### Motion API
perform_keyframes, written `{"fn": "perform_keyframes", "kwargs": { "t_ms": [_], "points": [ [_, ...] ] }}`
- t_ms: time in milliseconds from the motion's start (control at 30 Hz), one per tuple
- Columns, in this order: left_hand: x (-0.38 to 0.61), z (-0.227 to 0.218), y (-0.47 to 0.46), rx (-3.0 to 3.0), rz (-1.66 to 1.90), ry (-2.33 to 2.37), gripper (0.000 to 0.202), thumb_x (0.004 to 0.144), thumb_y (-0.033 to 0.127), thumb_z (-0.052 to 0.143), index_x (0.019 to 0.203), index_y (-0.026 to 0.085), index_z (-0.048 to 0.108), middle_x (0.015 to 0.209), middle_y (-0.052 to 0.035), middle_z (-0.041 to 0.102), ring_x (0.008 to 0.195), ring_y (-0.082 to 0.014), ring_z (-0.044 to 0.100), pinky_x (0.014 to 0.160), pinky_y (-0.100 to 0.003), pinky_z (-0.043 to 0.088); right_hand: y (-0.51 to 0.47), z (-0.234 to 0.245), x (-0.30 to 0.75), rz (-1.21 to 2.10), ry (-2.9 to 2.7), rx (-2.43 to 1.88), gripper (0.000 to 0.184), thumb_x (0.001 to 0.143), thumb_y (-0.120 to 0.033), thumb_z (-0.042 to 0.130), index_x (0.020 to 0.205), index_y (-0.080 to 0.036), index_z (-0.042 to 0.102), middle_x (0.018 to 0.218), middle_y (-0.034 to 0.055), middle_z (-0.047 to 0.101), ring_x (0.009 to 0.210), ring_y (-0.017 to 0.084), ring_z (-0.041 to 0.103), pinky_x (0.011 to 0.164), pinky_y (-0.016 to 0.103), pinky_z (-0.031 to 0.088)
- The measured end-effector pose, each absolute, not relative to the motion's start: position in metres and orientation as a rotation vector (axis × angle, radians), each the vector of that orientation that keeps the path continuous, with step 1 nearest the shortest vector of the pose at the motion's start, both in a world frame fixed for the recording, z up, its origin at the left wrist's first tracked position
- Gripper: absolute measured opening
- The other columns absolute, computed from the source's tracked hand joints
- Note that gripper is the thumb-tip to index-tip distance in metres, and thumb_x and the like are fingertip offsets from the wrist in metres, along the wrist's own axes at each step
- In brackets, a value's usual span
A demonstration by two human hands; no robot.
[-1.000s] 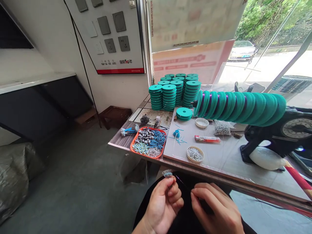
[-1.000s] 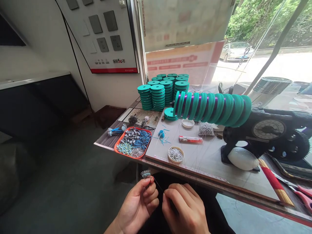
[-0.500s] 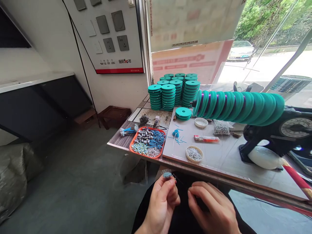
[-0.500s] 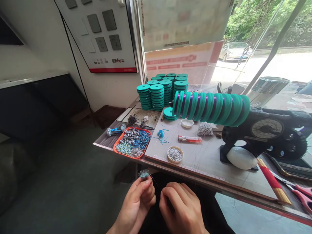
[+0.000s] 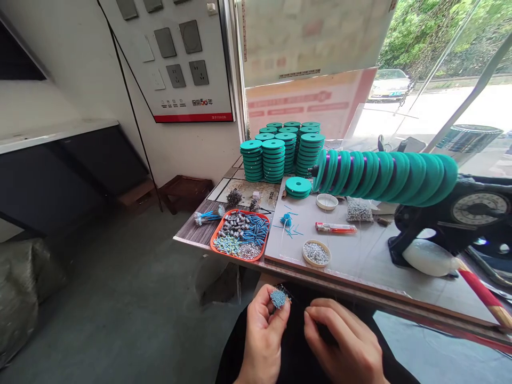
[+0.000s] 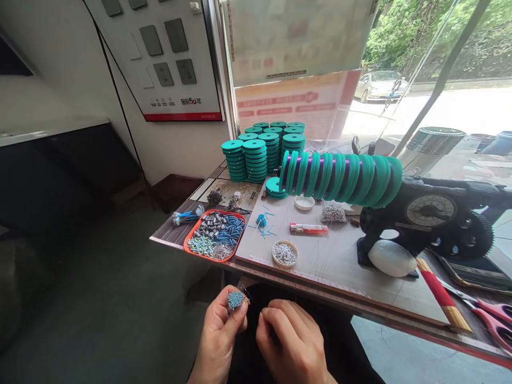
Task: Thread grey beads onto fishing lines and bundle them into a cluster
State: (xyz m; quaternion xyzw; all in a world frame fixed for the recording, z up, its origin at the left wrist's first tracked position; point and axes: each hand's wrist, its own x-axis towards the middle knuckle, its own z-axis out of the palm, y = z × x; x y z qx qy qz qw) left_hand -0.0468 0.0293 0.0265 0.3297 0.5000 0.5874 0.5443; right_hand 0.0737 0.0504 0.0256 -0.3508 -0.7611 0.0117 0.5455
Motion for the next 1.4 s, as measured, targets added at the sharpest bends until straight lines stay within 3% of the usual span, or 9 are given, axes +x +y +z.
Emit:
{"fn": "perform_keyframes", "kwargs": {
  "t_ms": [1400],
  "points": [
    [-0.049,0.022,0.029,0.858,1.369,1.235,0.033,0.072,0.045,0.067,0.067,0.017,0.052,0.055,0.0062,0.036,0.051,-0.0079,0.027,0.048,-0.020,0.027,0.051,0.017,0.070,0.061,-1.793,-0.786,0.015,0.081,-0.004,0.052,0.072,-0.017,0.053,0.062,0.0022,0.060,0.053,0.009,0.058,0.052,0.019,0.048]
  ]
}}
